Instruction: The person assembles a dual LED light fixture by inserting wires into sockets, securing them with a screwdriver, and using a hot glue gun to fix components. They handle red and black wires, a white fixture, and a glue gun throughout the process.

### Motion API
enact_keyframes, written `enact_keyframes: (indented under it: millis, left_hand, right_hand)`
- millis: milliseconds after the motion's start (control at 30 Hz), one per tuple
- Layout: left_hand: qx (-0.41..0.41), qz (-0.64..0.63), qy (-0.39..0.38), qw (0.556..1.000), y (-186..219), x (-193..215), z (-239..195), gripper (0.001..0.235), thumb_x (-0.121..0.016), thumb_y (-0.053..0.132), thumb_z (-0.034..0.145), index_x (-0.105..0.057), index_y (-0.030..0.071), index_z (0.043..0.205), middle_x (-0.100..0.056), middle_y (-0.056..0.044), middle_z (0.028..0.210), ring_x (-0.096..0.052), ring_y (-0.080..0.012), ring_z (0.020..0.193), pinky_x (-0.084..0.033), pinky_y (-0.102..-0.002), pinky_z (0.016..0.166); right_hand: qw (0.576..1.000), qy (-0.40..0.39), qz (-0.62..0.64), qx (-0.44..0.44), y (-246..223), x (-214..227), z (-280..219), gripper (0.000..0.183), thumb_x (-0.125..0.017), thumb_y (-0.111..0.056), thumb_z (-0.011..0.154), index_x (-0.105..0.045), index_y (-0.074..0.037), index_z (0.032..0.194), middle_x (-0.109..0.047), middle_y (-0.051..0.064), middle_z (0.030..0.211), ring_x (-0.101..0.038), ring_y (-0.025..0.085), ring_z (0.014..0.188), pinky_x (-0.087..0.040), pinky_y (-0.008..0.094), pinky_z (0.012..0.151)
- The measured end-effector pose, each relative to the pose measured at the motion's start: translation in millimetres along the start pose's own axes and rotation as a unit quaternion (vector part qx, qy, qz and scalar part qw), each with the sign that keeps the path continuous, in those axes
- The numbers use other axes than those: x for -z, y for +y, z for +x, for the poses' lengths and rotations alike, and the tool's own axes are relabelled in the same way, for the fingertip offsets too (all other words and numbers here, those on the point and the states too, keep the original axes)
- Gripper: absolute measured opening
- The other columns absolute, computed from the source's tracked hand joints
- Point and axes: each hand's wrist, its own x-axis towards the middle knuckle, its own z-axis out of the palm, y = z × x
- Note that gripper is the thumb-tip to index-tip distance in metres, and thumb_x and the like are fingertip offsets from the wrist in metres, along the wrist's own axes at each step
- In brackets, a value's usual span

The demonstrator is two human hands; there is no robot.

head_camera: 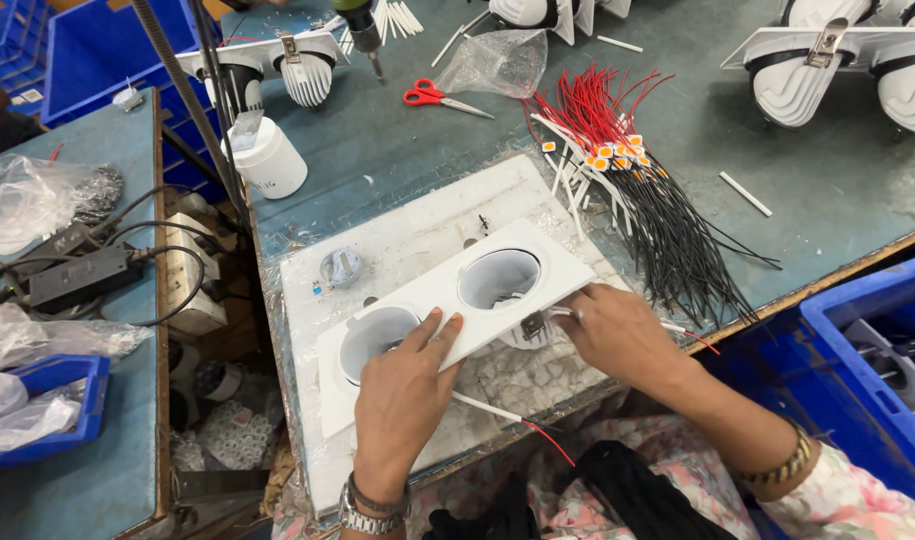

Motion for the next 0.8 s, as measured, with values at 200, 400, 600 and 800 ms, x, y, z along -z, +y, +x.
enact_keyframes:
  millis: [200, 400, 600, 800]
  left_hand:
    - [-0.009, 0.015, 0.006, 1.000, -0.5, -3.0, -3.2, 0.047, -0.076, 0.018, 0.080, -0.071, 0.017, 0.126, -0.067, -0.011, 0.133, -0.074, -0.0335, 0.077, -0.059, -0.042, 0.066]
    - [-0.037, 0.047, -0.023, 0.998, -1.3, -12.1, -18.1, 0.053, -0.075, 0.018, 0.081, -0.065, 0.011, 0.133, -0.062, -0.018, 0.138, -0.073, -0.0312, 0.071, -0.058, -0.041, 0.065]
    - [-0.096, 0.051, 0.044, 0.993, 1.1, -23.7, -30.9, 0.058, -0.078, 0.018, 0.077, -0.064, 0.005, 0.132, -0.061, -0.027, 0.135, -0.073, -0.0356, 0.100, -0.059, -0.040, 0.068]
    - [-0.064, 0.021, 0.035, 0.997, 3.6, -17.8, -29.8, 0.061, -0.080, 0.018, 0.072, -0.065, 0.007, 0.131, -0.062, -0.023, 0.135, -0.073, -0.0310, 0.095, -0.058, -0.040, 0.064]
  right_hand:
    - [0.996, -0.055, -0.062, 0.044, 13.5, -4.1, -4.0, 0.019, -0.065, -0.014, 0.083, -0.080, -0.008, 0.094, -0.071, 0.017, 0.080, -0.069, 0.035, 0.071, -0.053, 0.048, 0.060]
    - [0.948, -0.138, 0.260, -0.119, 55.4, -43.0, -10.2, 0.014, -0.065, -0.012, 0.085, -0.076, -0.009, 0.092, -0.064, 0.005, 0.071, -0.058, 0.022, 0.064, -0.044, 0.037, 0.057]
    - [0.661, -0.216, 0.613, -0.375, 81.6, -79.0, -32.4, 0.015, -0.068, -0.017, 0.094, -0.061, -0.005, 0.089, -0.048, -0.003, 0.063, -0.038, 0.010, 0.049, -0.029, 0.028, 0.043]
    - [0.925, -0.094, 0.306, -0.202, 46.2, -41.5, -34.0, 0.010, -0.069, -0.011, 0.085, -0.071, -0.003, 0.092, -0.066, 0.008, 0.067, -0.064, 0.018, 0.055, -0.051, 0.032, 0.050]
